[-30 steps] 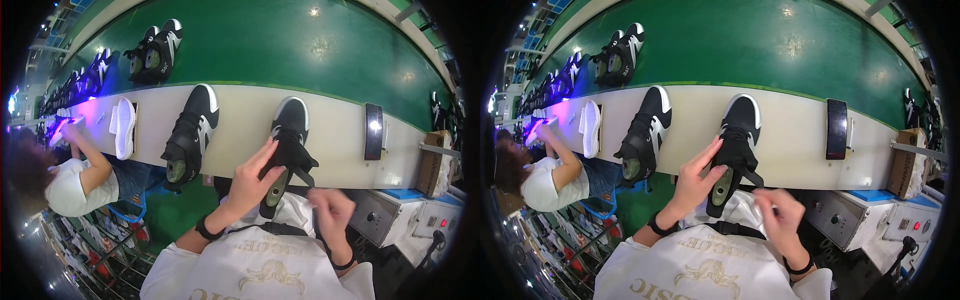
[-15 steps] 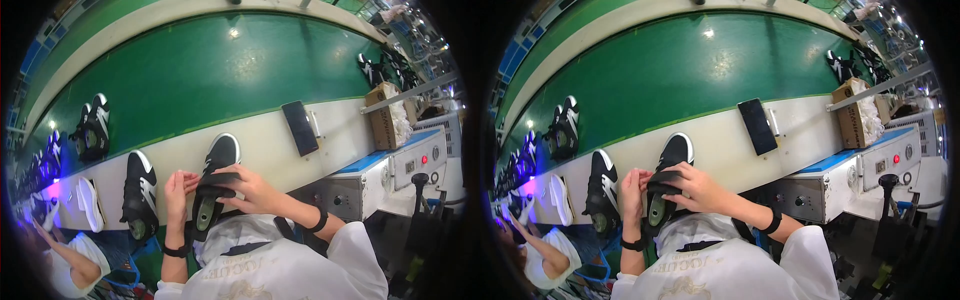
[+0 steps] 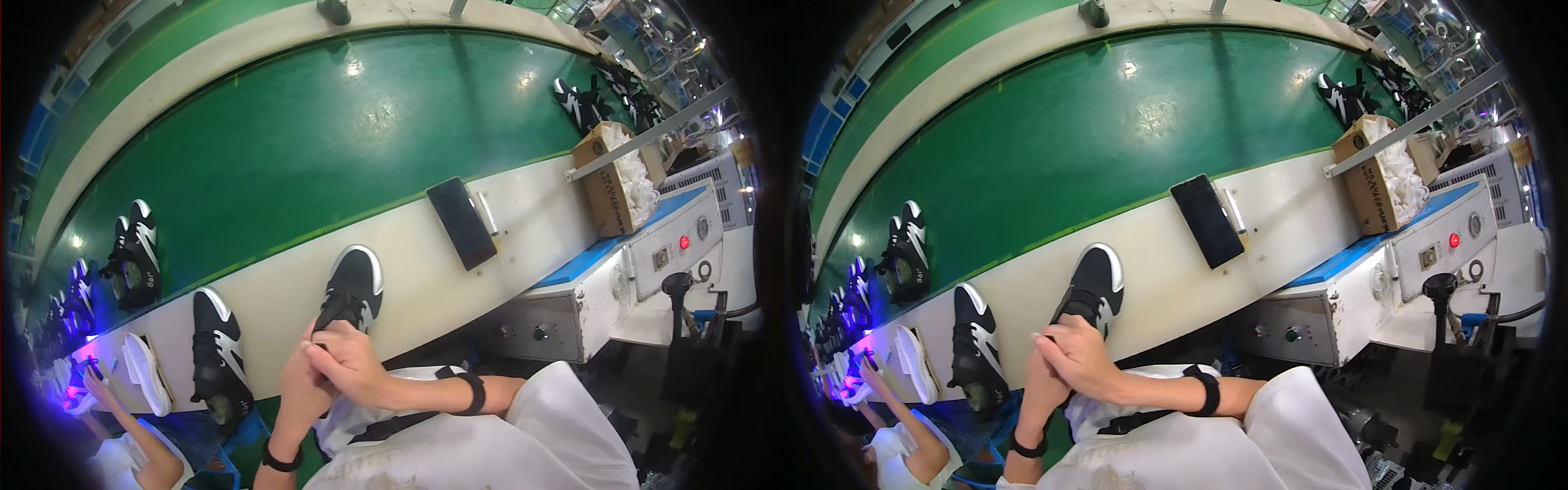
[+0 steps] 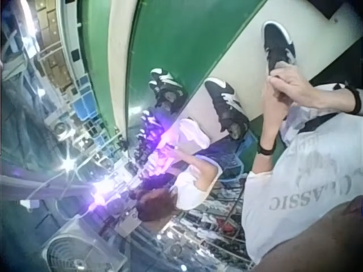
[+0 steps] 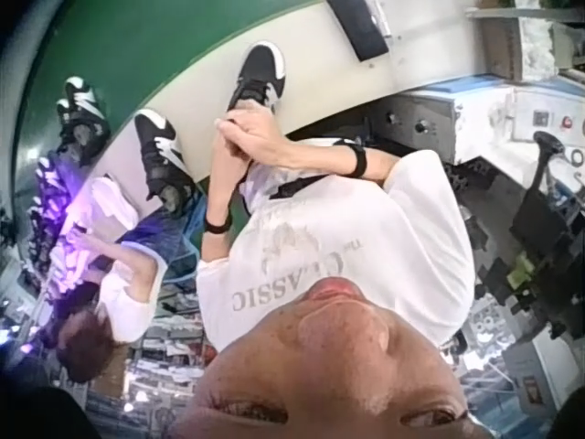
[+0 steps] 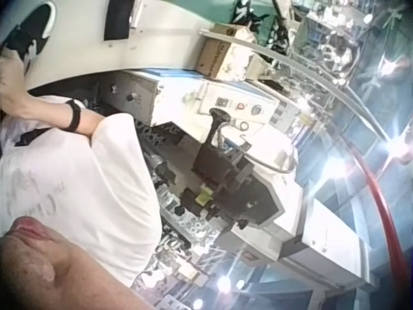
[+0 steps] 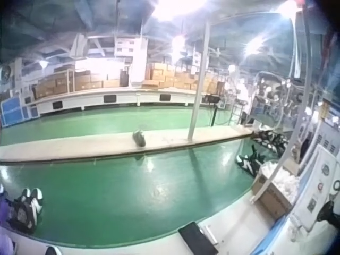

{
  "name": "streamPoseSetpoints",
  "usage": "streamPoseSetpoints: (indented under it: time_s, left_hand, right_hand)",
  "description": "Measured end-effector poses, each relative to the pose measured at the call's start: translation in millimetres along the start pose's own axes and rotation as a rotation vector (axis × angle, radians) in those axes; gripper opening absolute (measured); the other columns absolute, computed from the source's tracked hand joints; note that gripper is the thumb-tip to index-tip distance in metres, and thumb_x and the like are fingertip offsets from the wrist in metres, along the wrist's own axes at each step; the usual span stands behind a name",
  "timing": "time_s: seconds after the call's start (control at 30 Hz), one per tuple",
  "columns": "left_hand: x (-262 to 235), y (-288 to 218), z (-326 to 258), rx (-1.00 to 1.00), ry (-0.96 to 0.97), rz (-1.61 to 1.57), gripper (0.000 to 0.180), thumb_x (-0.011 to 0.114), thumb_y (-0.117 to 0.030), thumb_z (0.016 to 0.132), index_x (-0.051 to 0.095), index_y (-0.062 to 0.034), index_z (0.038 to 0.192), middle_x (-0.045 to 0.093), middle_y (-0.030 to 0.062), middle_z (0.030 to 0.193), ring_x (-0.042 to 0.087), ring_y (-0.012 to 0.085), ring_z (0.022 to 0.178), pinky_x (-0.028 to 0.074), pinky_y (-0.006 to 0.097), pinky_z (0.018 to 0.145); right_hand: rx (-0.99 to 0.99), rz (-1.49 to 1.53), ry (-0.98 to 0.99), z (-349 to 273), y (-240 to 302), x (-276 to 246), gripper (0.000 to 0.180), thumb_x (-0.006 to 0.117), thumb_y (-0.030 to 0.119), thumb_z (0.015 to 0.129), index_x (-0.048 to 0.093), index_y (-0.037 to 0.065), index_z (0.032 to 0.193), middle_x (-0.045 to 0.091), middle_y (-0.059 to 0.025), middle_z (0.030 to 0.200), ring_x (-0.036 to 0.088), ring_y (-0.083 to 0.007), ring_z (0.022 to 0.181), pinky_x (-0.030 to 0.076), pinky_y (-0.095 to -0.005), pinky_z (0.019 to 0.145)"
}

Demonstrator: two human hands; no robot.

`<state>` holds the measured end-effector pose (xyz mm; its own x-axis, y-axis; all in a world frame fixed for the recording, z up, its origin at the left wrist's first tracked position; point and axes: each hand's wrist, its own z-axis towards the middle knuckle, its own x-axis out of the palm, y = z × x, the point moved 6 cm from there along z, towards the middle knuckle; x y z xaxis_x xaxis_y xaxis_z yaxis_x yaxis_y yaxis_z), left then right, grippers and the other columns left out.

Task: Fitting shoe lasts and adjusting components in shoes on a conveyor belt in a manufacturing facility.

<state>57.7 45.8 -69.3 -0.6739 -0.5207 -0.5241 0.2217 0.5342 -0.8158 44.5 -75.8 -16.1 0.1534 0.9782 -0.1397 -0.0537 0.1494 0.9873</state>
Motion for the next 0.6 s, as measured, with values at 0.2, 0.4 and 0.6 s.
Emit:
streamPoseSetpoints:
  time_s: [0.2,0.4,0.6]
  left_hand:
    - [-5.6,10.6,17.9,-0.111,0.152,-0.517,0.073,0.072,-0.014,0.086,0.036,-0.002,0.148,0.049,0.0157,0.142,0.051,0.0224,0.127,0.038,0.036,0.108]
    - [-16.8,35.0,7.0,-0.075,-0.049,-0.338,0.038,0.06,-0.012,0.093,0.057,-0.0006,0.13,0.064,0.0184,0.12,0.061,0.0322,0.111,0.045,0.038,0.096]
    - [-69.1,-10.9,24.9,-0.013,-0.363,0.13,0.019,0.063,-0.018,0.091,0.072,-0.001,0.095,0.071,0.0169,0.089,0.07,0.0328,0.082,0.053,0.038,0.07]
  right_hand:
    - [-0.238,-0.026,0.129,1.6,-6.1,-27.0,0.022,0.054,0.021,0.096,0.068,0.004,0.09,0.067,-0.0067,0.091,0.062,-0.0285,0.089,0.047,-0.0381,0.081]
    - [-0.239,-0.11,0.246,11.1,-7.4,-34.1,0.025,0.056,0.024,0.096,0.068,0.003,0.094,0.067,-0.0111,0.098,0.061,-0.0321,0.093,0.049,-0.0401,0.084]
    - [-0.427,-0.545,0.433,21.2,2.2,-18.3,0.048,0.057,0.049,0.092,0.063,0.005,0.11,0.065,-0.0126,0.106,0.062,-0.0335,0.098,0.05,-0.0416,0.086]
